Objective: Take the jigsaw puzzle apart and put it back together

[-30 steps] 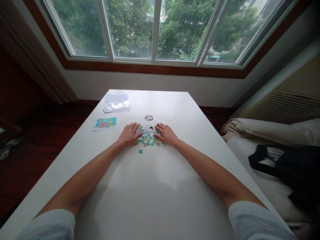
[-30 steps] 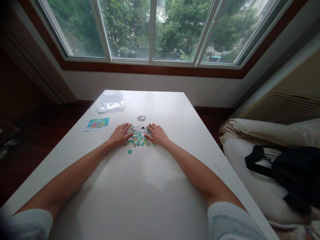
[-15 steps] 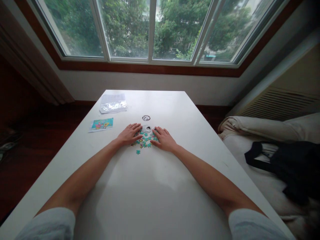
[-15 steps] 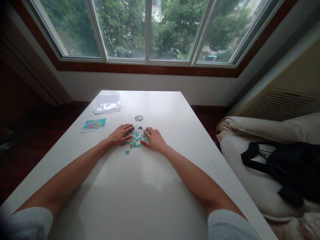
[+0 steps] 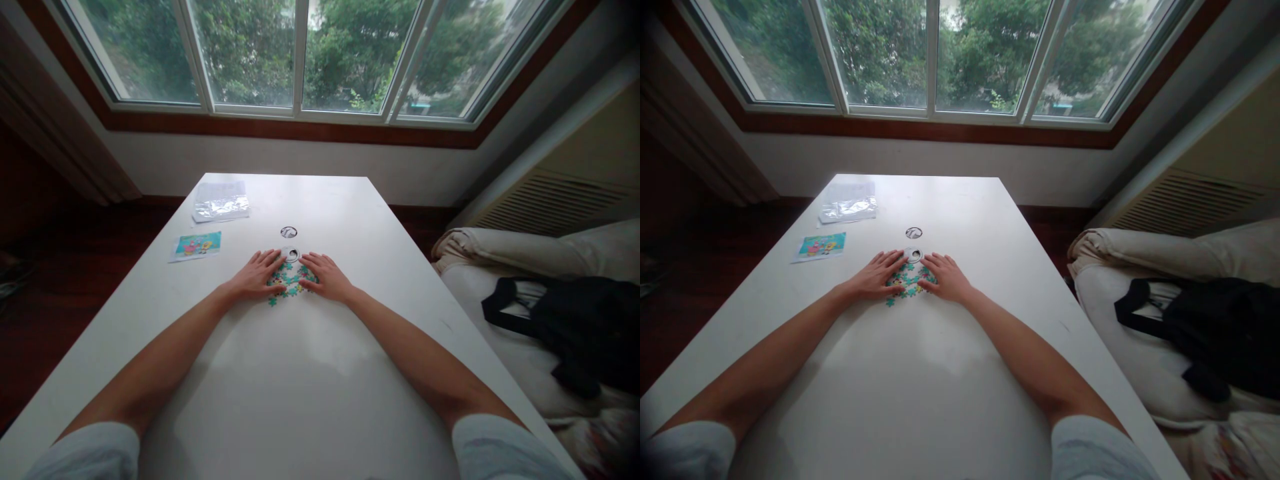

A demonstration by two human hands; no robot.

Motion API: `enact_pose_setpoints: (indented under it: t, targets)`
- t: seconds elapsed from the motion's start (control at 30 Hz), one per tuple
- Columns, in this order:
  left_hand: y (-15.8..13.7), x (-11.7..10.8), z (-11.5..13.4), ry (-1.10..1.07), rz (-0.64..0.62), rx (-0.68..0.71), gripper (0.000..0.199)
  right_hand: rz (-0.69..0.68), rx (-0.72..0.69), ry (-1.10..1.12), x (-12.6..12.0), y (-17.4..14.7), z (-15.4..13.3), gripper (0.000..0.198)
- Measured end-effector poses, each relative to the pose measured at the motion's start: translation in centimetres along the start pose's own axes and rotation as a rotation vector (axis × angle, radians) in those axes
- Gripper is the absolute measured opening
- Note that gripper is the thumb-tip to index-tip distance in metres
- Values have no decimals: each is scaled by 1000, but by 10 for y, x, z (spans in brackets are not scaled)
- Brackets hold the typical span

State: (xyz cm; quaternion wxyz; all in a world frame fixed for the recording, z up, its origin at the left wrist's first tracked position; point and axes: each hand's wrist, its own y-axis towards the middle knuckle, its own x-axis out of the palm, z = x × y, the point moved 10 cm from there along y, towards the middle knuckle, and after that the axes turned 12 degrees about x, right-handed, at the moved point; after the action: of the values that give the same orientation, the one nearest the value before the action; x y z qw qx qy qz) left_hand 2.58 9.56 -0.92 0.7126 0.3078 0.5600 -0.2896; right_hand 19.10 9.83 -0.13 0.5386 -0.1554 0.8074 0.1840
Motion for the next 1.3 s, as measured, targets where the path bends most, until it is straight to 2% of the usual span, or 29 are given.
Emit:
enact_pose_setpoints:
  t: [0.37,0.63,0.73,0.83,1.03,1.13,1.3]
  targets:
    - [5,-15,18,-83,74,147,79,-46,-109,36,-2,-3,-10,68]
    - [1,-18,26,-114,28,255,97,-13,-49,-58,-4,-9,-9,74]
    - [-1,-17,23,-106,41,250,100,-40,-43,-106,3,-12,-11,81]
    - [-1,-17,20,-113,70,240,91,-58,-71,-117,8,-12,-14,82]
    - [1,-18,16,-175,91,216,77,-39,-143,-72,9,-8,-19,75]
    - [2,-21,10,-143,143,176,71,-23,-169,-41,6,-7,-21,69]
    - [1,-22,-11,-64,211,16,60,36,-56,-62,0,-2,-7,63]
